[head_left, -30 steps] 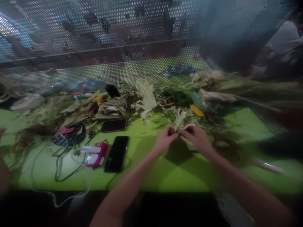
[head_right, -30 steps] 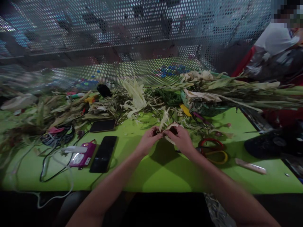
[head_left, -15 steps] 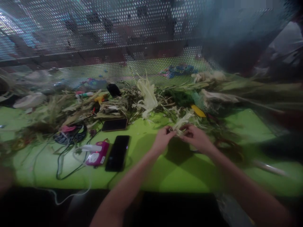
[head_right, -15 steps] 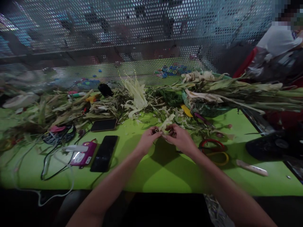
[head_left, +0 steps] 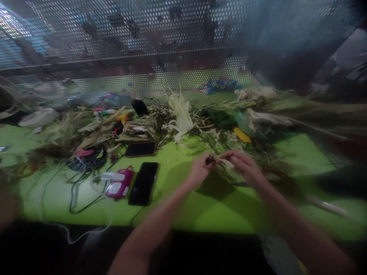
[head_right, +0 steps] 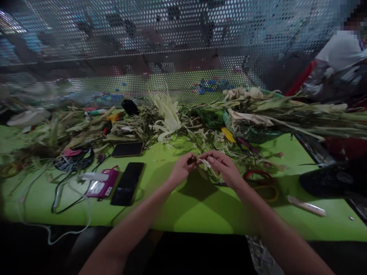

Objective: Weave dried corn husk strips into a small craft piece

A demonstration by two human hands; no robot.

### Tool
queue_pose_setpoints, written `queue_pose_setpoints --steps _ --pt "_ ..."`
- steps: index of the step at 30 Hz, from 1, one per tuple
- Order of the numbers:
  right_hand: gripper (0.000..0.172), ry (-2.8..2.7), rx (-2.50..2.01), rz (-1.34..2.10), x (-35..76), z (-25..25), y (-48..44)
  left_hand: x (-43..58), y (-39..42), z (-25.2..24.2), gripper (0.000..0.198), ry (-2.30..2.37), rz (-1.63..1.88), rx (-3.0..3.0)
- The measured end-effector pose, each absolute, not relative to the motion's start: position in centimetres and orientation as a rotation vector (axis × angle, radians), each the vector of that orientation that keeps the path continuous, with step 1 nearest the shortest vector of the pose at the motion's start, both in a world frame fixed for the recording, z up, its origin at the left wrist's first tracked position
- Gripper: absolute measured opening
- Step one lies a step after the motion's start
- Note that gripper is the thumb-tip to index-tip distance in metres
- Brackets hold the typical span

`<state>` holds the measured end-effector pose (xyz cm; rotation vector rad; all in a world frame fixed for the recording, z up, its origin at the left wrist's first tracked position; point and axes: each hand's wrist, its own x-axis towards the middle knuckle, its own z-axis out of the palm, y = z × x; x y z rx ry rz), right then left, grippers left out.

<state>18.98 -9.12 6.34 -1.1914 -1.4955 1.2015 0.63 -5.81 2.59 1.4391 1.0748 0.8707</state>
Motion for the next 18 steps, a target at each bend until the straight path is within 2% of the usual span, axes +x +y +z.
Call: queue_pose_setpoints --steps 10,15,18 --pt "0.044 -1.468 -1.168 1.192 18.9 6.1 -9.1 0.7 -6.3 3.3 0.026 0.921 0.795 1.347" --pt "0.037 -1.449 -1.056 1.234 18.7 6.0 -9.2 0.7 -6.2 3.9 0.018 1.003 0.818 1.323" --pt "0.029 -1.462 -1.082 1.118 18.6 5.9 -9.1 0.6 -6.2 4.0 0.015 1.053 0.859 1.273"
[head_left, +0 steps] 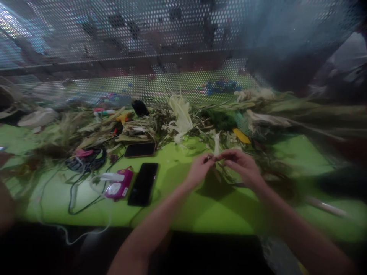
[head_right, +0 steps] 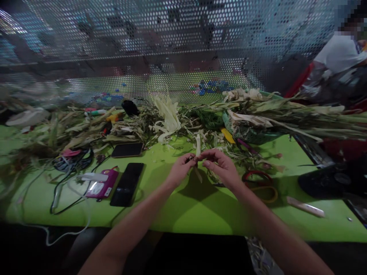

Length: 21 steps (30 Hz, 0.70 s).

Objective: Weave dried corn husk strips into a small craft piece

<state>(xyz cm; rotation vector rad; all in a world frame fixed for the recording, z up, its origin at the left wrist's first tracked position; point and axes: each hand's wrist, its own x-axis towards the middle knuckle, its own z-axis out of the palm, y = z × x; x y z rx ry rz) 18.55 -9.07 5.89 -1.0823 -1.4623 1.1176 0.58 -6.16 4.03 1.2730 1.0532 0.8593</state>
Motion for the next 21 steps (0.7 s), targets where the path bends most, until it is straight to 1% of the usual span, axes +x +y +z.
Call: queue_pose_setpoints --steps 5,9,12,18,21 --pt "0.021 -1.659 -1.267 0.705 18.2 5.9 -9.1 0.5 -6.1 3.9 0.022 1.023 0.935 1.222" --pt "0.016 -1.712 -1.313 0.572 18.0 5.6 -9.3 0.6 -6.4 4.0 0.021 1.018 0.964 1.187" --pt "0.016 -1.662 -1.37 0.636 17.8 5.2 -9.2 0.7 -6.4 4.1 0.023 1.035 0.989 1.178" --pt "0.02 -1.417 -1.412 1.062 17.4 5.3 -8.4 0.8 -6.2 4.0 0.025 0.996 0.988 1.209" --pt "0.022 -1.317 -1.415 1.149 17.5 5.6 -8.2 0.8 -6.3 3.9 0.027 0.979 0.951 1.221"
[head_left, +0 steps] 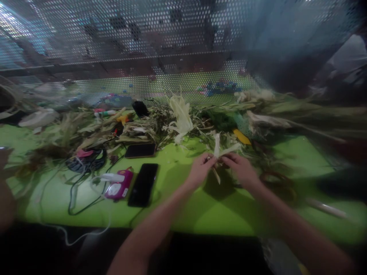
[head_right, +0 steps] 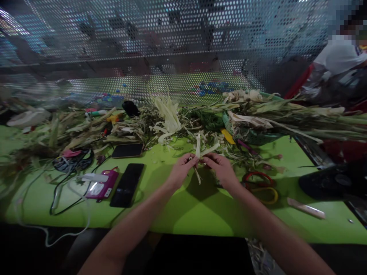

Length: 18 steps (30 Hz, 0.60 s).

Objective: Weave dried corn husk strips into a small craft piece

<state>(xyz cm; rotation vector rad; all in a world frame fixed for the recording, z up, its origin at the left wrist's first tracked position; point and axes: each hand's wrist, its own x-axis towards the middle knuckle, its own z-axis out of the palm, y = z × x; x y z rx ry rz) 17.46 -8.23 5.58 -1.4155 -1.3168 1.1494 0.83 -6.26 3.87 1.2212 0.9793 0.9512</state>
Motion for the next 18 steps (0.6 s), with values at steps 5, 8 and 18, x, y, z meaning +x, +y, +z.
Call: queue_pose_setpoints --steps 5,8,18 --pt "0.028 -1.151 -1.402 1.037 17.9 5.6 -8.5 0.8 -6.3 3.2 0.027 1.024 0.834 1.26" --pt "0.023 -1.244 -1.397 0.947 18.0 5.8 -8.8 0.8 -6.2 3.0 0.025 1.079 0.775 1.224" --pt "0.028 -1.807 -1.185 0.55 18.3 5.0 -9.4 1.0 -6.4 2.8 0.03 1.005 0.847 1.108"
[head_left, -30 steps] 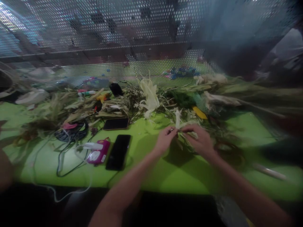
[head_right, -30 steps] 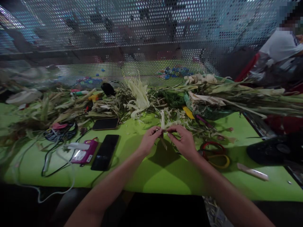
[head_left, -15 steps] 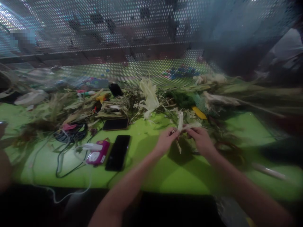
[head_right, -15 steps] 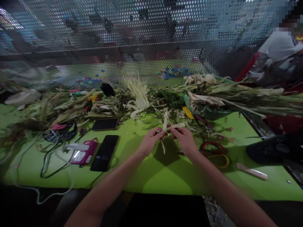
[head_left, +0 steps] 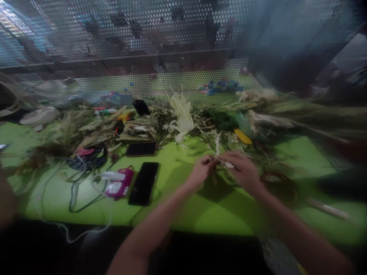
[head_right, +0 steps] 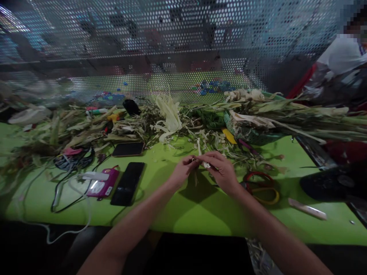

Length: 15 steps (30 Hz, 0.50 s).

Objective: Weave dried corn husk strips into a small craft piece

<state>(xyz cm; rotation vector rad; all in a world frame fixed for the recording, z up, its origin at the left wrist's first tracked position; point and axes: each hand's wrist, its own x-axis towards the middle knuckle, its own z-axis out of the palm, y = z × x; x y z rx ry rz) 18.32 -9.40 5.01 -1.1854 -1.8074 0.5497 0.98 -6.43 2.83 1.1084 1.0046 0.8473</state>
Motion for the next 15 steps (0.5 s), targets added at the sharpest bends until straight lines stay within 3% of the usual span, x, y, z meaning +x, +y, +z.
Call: queue_pose_setpoints --steps 8,12,15 --pt "0.018 -1.792 -1.351 0.616 17.82 5.12 -9.52 1.24 -6.19 2.5 0.002 1.107 0.83 1.348" --pt "0.017 -1.833 -1.348 0.534 17.94 5.06 -9.36 1.24 -6.08 2.78 0.023 1.021 0.917 1.266" --pt "0.016 -1.813 -1.391 0.469 18.08 4.8 -9.15 1.07 -5.95 2.61 0.026 1.013 0.958 1.25"
